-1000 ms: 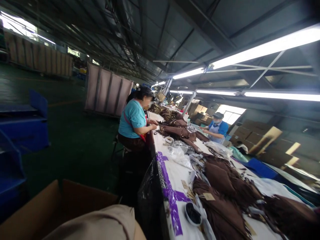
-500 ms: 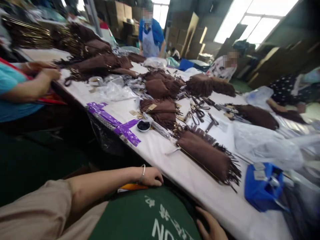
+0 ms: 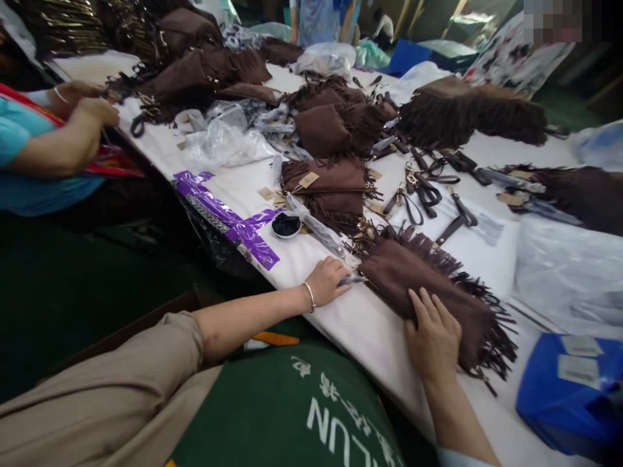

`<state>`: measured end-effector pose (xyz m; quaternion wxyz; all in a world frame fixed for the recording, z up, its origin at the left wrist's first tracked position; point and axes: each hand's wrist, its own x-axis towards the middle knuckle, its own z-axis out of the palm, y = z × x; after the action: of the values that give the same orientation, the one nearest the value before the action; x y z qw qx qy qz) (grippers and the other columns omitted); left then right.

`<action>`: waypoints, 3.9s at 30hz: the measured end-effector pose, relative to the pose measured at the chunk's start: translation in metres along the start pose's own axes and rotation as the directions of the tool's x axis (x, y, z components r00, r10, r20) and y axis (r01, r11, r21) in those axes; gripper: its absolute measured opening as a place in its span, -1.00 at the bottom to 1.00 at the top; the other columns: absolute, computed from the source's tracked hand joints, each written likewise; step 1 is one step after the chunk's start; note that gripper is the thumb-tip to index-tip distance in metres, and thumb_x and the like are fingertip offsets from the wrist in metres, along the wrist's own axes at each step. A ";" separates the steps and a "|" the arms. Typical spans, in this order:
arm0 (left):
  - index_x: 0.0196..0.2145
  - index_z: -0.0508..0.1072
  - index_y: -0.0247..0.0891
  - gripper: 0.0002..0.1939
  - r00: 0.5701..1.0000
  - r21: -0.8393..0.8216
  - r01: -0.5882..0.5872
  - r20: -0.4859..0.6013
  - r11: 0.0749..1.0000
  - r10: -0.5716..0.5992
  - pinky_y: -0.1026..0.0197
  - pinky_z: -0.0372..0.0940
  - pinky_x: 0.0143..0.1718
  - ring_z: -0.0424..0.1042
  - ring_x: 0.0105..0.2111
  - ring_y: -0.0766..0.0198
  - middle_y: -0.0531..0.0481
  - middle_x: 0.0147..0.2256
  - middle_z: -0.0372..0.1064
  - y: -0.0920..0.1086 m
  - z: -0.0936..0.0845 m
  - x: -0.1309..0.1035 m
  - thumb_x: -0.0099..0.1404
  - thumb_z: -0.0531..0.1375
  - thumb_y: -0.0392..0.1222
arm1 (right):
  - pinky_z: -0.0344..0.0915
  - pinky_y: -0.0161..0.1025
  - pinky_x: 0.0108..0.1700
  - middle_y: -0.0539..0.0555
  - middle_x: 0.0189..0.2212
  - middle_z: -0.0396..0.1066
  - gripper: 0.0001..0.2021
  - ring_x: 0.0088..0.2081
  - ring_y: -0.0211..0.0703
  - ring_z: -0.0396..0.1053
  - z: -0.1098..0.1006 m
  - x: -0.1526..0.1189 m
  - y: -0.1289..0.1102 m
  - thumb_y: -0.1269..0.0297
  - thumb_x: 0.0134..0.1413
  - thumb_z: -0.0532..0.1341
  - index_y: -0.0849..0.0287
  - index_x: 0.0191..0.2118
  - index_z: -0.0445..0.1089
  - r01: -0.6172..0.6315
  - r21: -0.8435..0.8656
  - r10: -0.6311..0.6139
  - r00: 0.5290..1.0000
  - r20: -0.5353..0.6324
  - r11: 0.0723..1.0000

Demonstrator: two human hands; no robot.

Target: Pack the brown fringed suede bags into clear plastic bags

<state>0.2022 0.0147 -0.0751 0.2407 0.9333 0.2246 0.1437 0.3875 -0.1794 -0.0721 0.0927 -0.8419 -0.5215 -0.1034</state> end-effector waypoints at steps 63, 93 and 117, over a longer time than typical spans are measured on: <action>-0.10 0.40 -0.41 -0.43 0.670 -0.691 0.693 0.722 -0.205 -0.173 0.03 0.30 -0.02 0.44 -0.10 0.08 -0.32 -0.08 0.41 0.022 -0.007 -0.031 0.08 0.28 0.11 | 0.26 0.03 -0.01 0.15 0.19 0.14 -0.30 0.00 0.08 0.22 0.003 -0.012 -0.051 0.58 -0.16 0.00 0.19 0.22 0.05 0.009 0.194 -0.044 0.983 0.180 0.981; 0.24 -0.03 -0.34 -0.13 0.942 -0.208 -0.118 0.286 0.971 0.176 -0.13 -0.26 0.28 -0.22 0.29 0.02 -0.25 0.27 -0.15 0.049 0.018 0.016 0.13 0.21 0.13 | -0.07 0.18 0.25 -0.01 0.22 0.09 -0.57 0.27 0.02 -0.07 -0.017 -0.031 0.001 0.09 0.14 0.06 -0.08 0.14 0.17 -0.057 0.398 -0.011 0.986 0.168 0.916; 0.26 -0.09 -0.26 -0.22 0.741 -0.163 -0.593 0.270 0.788 0.614 -0.06 -0.07 0.28 -0.23 0.29 0.17 -0.12 0.28 -0.14 0.119 0.045 0.025 0.06 -0.08 -0.55 | 0.11 0.14 0.18 0.17 0.18 0.16 -0.22 0.18 -0.03 0.15 -0.028 -0.089 0.036 -0.31 0.04 -0.32 0.12 0.14 0.16 -0.248 0.708 0.291 0.785 0.547 -0.662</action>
<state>0.2829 -0.0837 -0.0481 0.2438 0.9576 -0.1351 0.0733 0.3787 -0.2786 -0.0710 0.7947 -0.4368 -0.0253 0.4207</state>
